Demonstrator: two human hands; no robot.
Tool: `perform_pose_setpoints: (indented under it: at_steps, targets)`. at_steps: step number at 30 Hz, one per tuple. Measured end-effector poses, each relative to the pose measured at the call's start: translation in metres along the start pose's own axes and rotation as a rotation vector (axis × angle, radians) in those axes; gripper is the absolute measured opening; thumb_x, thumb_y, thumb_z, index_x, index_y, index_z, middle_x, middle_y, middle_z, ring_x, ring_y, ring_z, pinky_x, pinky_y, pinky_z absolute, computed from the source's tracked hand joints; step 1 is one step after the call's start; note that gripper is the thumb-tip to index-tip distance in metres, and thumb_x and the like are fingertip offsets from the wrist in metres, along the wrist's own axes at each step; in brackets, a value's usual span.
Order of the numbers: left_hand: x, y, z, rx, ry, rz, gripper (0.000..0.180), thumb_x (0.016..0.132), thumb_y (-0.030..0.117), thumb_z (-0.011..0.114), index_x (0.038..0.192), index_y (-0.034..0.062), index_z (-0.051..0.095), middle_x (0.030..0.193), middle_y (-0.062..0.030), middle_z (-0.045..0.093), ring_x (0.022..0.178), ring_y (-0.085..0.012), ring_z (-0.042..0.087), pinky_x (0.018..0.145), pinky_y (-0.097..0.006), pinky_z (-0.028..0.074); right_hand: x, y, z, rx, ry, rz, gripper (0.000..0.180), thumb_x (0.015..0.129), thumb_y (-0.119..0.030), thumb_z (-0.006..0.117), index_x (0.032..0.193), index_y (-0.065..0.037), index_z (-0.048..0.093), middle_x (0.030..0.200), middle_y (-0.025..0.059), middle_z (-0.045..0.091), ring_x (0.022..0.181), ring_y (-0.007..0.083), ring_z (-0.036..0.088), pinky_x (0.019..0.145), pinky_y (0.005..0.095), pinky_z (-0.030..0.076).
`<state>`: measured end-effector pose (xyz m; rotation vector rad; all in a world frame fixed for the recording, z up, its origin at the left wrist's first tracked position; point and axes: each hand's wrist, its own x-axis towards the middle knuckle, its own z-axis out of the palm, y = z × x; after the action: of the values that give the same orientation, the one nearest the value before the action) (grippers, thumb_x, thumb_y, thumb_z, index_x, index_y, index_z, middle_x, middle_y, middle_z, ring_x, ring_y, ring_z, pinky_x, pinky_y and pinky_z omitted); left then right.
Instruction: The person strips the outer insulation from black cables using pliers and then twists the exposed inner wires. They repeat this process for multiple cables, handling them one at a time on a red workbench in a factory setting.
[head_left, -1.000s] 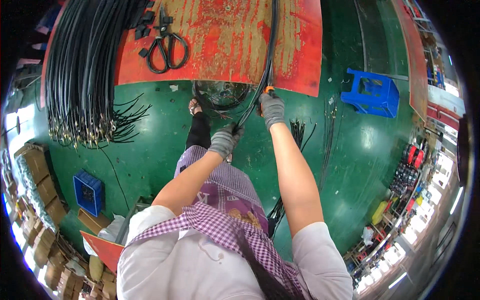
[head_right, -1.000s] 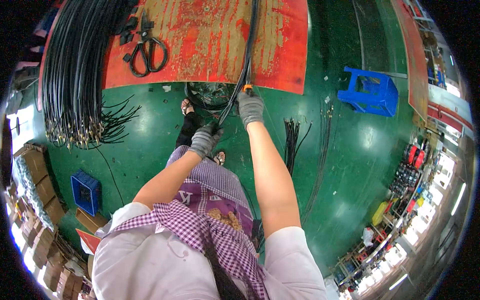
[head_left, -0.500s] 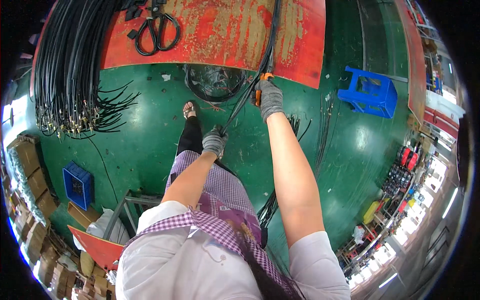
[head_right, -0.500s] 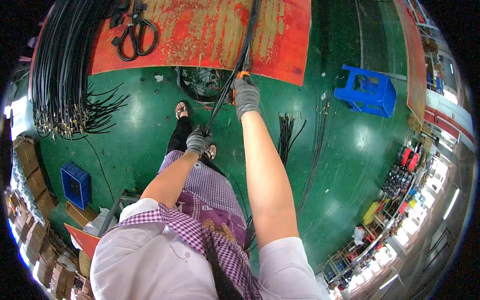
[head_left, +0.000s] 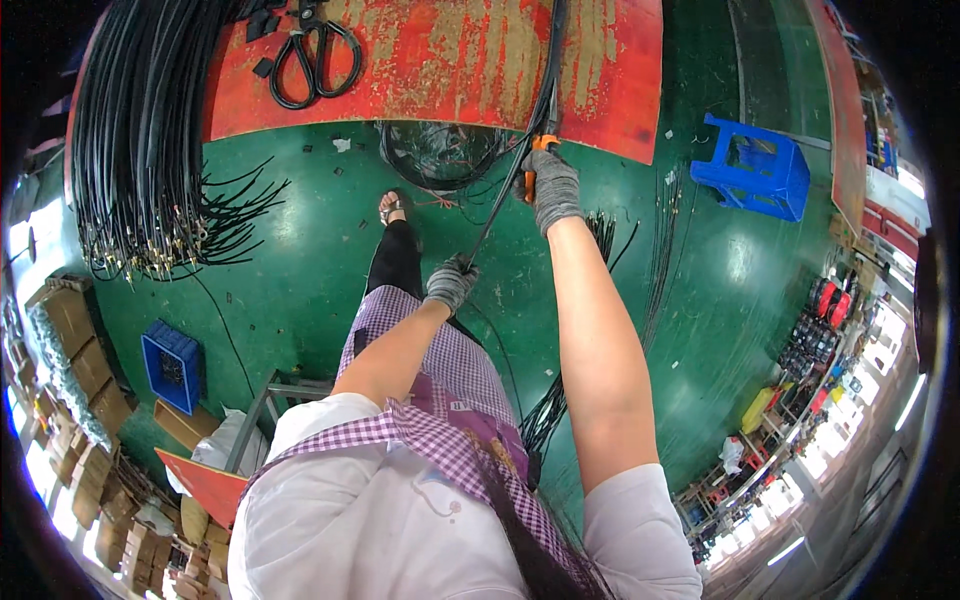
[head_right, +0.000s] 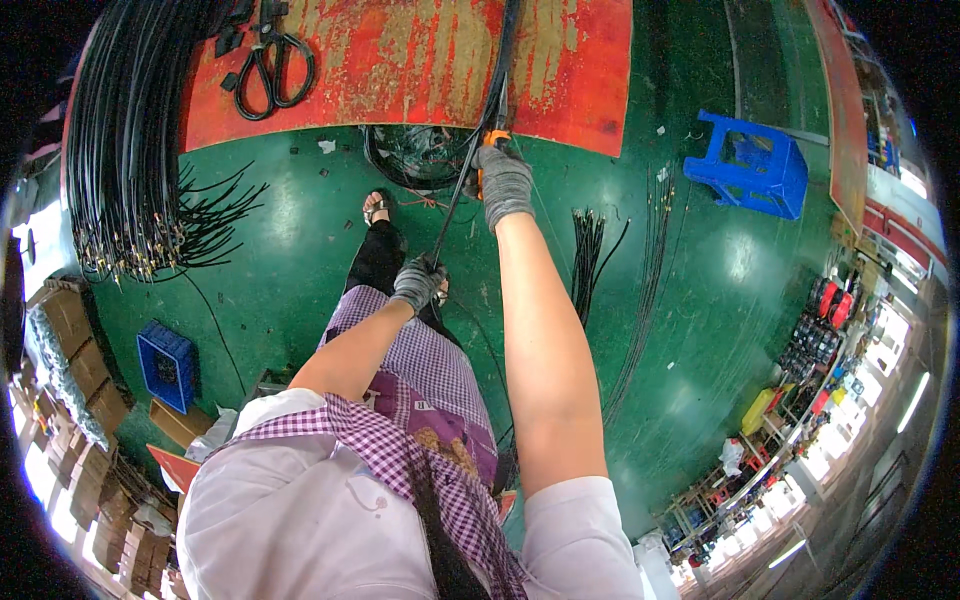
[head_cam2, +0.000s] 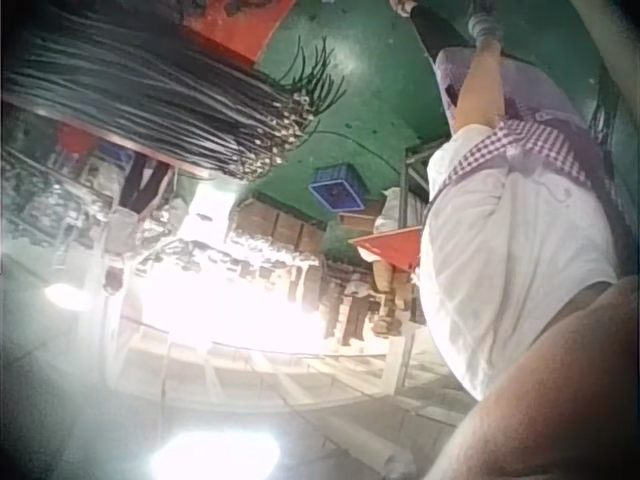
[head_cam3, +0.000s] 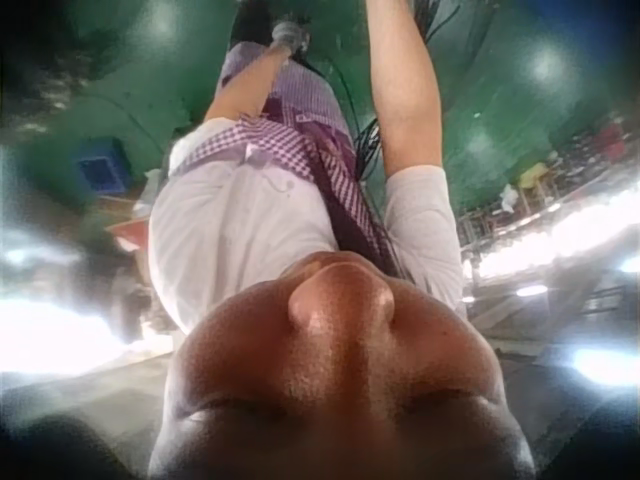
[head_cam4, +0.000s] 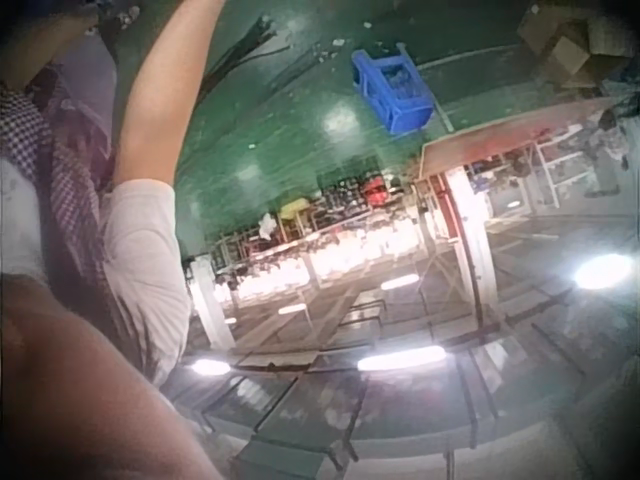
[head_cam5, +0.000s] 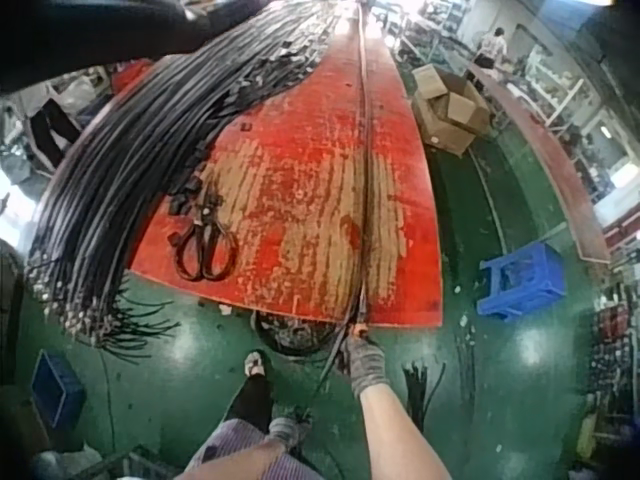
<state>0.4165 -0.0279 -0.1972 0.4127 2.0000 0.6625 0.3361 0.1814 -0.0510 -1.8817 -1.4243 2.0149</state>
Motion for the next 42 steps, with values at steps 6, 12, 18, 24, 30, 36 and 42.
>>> perform_pose_setpoints:
  at_steps: [6, 12, 18, 24, 30, 36, 42]
  targets:
    - [0.011, -0.003, -0.002, -0.168, -0.178, -0.099, 0.027, 0.071, 0.029, 0.057, 0.085, 0.0063, 0.055, 0.072, -0.0116, 0.059, 0.063, -0.0262, 0.055, 0.058, -0.035, 0.043, 0.020, 0.021, -0.006, 0.005, 0.029, -0.097, 0.012, 0.063, -0.016, 0.056, 0.066, -0.004, 0.053, 0.054, 0.0044, 0.049, 0.042, 0.0160, 0.046, 0.040, 0.0304, 0.039]
    - [0.011, 0.034, -0.032, -0.080, -0.183, 0.040, 0.029, 0.073, 0.028, 0.057, 0.091, 0.0057, 0.056, 0.069, -0.0085, 0.058, 0.059, -0.0201, 0.053, 0.056, -0.033, 0.043, 0.017, 0.017, 0.000, -0.006, 0.046, -0.061, 0.013, 0.065, -0.018, 0.057, 0.066, -0.005, 0.053, 0.053, 0.0033, 0.048, 0.041, 0.0152, 0.046, 0.041, 0.0300, 0.038]
    - [0.013, 0.047, -0.009, -0.318, -0.339, -0.060, 0.029, 0.073, 0.030, 0.058, 0.091, 0.0059, 0.058, 0.069, -0.0042, 0.058, 0.058, -0.0137, 0.053, 0.055, -0.030, 0.044, 0.004, 0.005, 0.004, -0.047, 0.040, -0.063, 0.010, 0.068, -0.014, 0.053, 0.068, -0.004, 0.051, 0.052, 0.0067, 0.048, 0.038, 0.0156, 0.048, 0.033, 0.0259, 0.040]
    - [-0.007, 0.039, 0.016, -0.358, -0.329, -0.067, 0.021, 0.074, 0.020, 0.059, 0.087, 0.0037, 0.058, 0.067, -0.0029, 0.056, 0.056, -0.0108, 0.050, 0.052, -0.025, 0.042, -0.006, -0.004, 0.005, 0.002, 0.067, 0.008, 0.010, 0.065, -0.013, 0.054, 0.067, -0.004, 0.051, 0.051, 0.0061, 0.049, 0.036, 0.0161, 0.046, 0.033, 0.0276, 0.040]
    - [0.003, -0.007, 0.059, -0.478, -0.235, -0.134, 0.017, 0.077, 0.020, 0.055, 0.086, 0.0049, 0.056, 0.065, -0.0024, 0.054, 0.055, -0.0132, 0.048, 0.051, -0.029, 0.040, -0.011, -0.006, 0.008, -0.067, 0.011, -0.046, 0.011, 0.067, -0.017, 0.054, 0.065, -0.006, 0.054, 0.051, 0.0050, 0.050, 0.039, 0.0151, 0.048, 0.035, 0.0295, 0.041]
    - [-0.011, 0.025, 0.018, -0.407, -0.217, -0.132, 0.022, 0.078, 0.023, 0.053, 0.091, 0.0053, 0.054, 0.066, -0.0040, 0.054, 0.055, -0.0138, 0.047, 0.052, -0.029, 0.041, -0.007, -0.004, 0.004, 0.002, -0.014, -0.044, 0.011, 0.067, -0.016, 0.053, 0.063, -0.006, 0.053, 0.050, 0.0049, 0.050, 0.038, 0.0150, 0.048, 0.035, 0.0284, 0.041]
    - [-0.013, 0.099, -0.044, -0.637, -0.163, -0.183, 0.029, 0.076, 0.027, 0.057, 0.084, -0.0004, 0.055, 0.064, -0.0051, 0.055, 0.048, -0.0128, 0.045, 0.045, -0.029, 0.039, 0.003, 0.004, 0.001, 0.011, -0.019, -0.082, 0.011, 0.064, -0.014, 0.056, 0.063, -0.004, 0.052, 0.048, 0.0055, 0.047, 0.036, 0.0160, 0.045, 0.033, 0.0290, 0.038]
